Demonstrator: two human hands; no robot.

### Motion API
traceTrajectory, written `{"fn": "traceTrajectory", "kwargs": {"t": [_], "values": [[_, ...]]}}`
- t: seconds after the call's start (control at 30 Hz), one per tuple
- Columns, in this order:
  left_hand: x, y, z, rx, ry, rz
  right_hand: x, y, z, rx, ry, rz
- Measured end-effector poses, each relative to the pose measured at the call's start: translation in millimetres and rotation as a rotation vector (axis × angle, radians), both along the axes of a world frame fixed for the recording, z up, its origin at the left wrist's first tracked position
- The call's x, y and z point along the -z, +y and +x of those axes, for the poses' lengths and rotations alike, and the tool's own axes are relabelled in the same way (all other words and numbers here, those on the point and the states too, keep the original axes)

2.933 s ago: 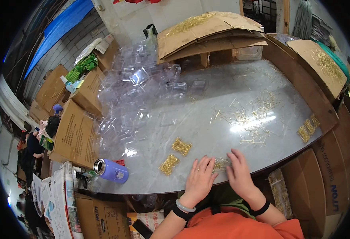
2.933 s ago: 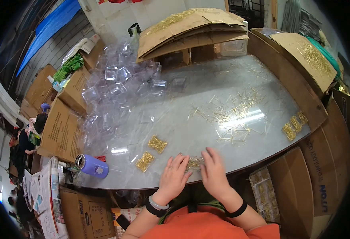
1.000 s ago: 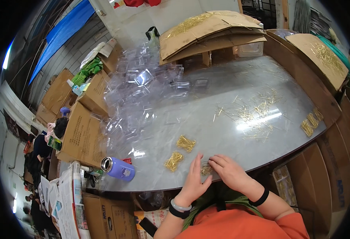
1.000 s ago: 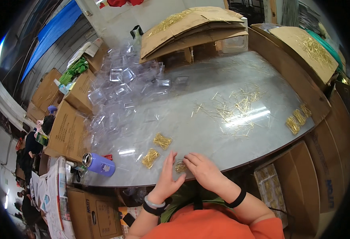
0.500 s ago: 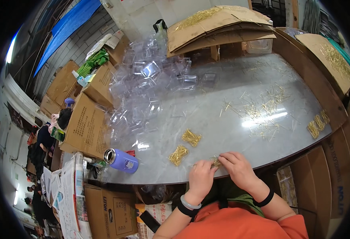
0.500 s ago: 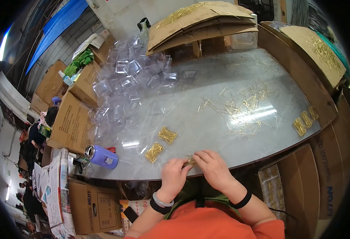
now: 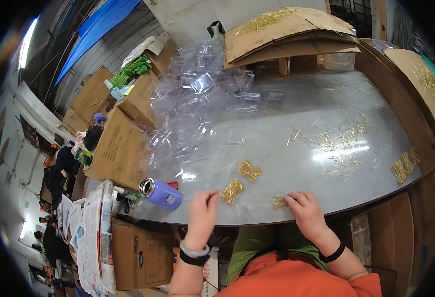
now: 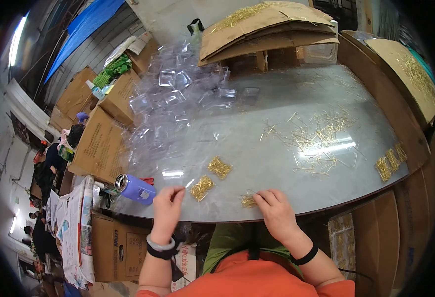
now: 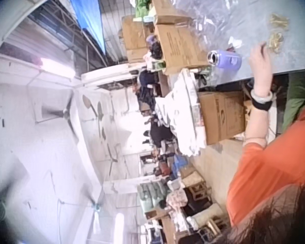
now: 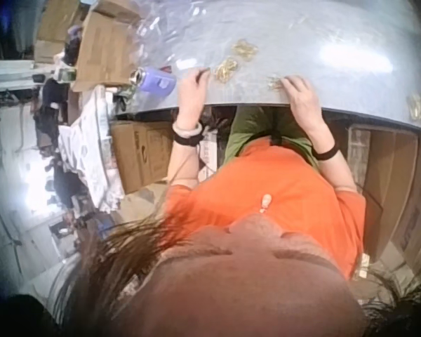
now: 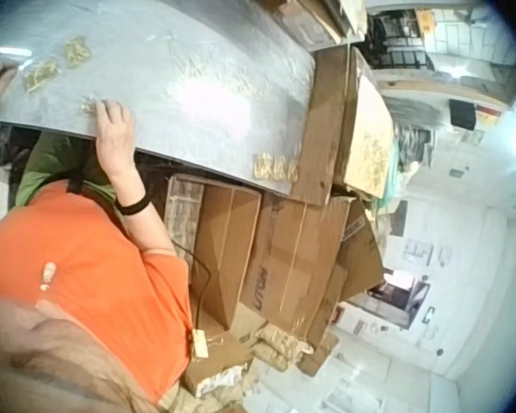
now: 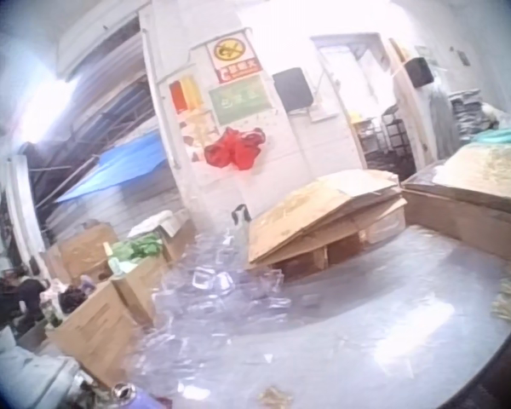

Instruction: Sorting and packing small gold components into cases and then into a cardboard shipping box.

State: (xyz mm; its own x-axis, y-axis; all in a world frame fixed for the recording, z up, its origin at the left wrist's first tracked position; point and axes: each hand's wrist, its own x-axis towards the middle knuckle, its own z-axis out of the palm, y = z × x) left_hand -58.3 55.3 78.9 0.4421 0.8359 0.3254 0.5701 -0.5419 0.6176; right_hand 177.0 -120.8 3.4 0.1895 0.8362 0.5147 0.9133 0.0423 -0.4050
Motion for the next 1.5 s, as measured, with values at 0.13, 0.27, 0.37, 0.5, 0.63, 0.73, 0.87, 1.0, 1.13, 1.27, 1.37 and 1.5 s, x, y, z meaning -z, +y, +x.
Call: {"fn": "traceTrajectory", "kwargs": {"t": [0.13,0.27,0.37,0.5,0.63,0.73,0.87,1.0,1.13,1.27,1.37,1.5], "values": [[56.3,50.6,-31.8,-0.049,0.201,0.015,-0.3,3.7,-6.0,0.027,-0.005,0.066],[45.7,38.3,-10.0,-0.15,-0.02,-0.71,-0.7,3.3,-5.3,0.096,0.002,0.083],[53.5,45.7,-12.6,-0.147,-0.218,-0.863,2.1,3.6,-4.5,0.07,-0.006,0.038],[57.7,67.4,-27.2,-0.198,-0.351,-0.901,3.6,1.8,-2.3,0.074,-0.024,0.013],[69.0,77.0,-63.2,-0.348,-0.063,-0.315,-0.6,2.7,-6.6,0.043,0.011,0.027],[5.1,20.3,-9.7,-0.312,0.181,-0.044,1.2,2.1,-3.2,0.064,0.011,0.018],[31.6,-27.2,25.6,0.169,0.05,0.107,-1.0,1.9,-5.8,0.075,0.003,0.017],[50.0,-76.4,63.3,0.268,0.248,0.131,1.1,1.9,-4.4,0.081,-0.004,0.046],[55.4,-98.1,84.3,0.287,0.299,0.204,2.6,1.6,-2.9,0.072,0.015,0.035],[53.5,-87.8,85.2,0.317,0.266,0.056,1.1,0.0,-1.6,0.065,0.025,0.028],[45.5,-46.0,75.7,0.22,0.19,0.065,-1.5,-2.3,2.2,0.06,0.009,0.023],[35.5,14.0,81.2,0.065,0.311,0.281,-1.6,-5.2,14.8,0.12,-0.016,0.042]]}}
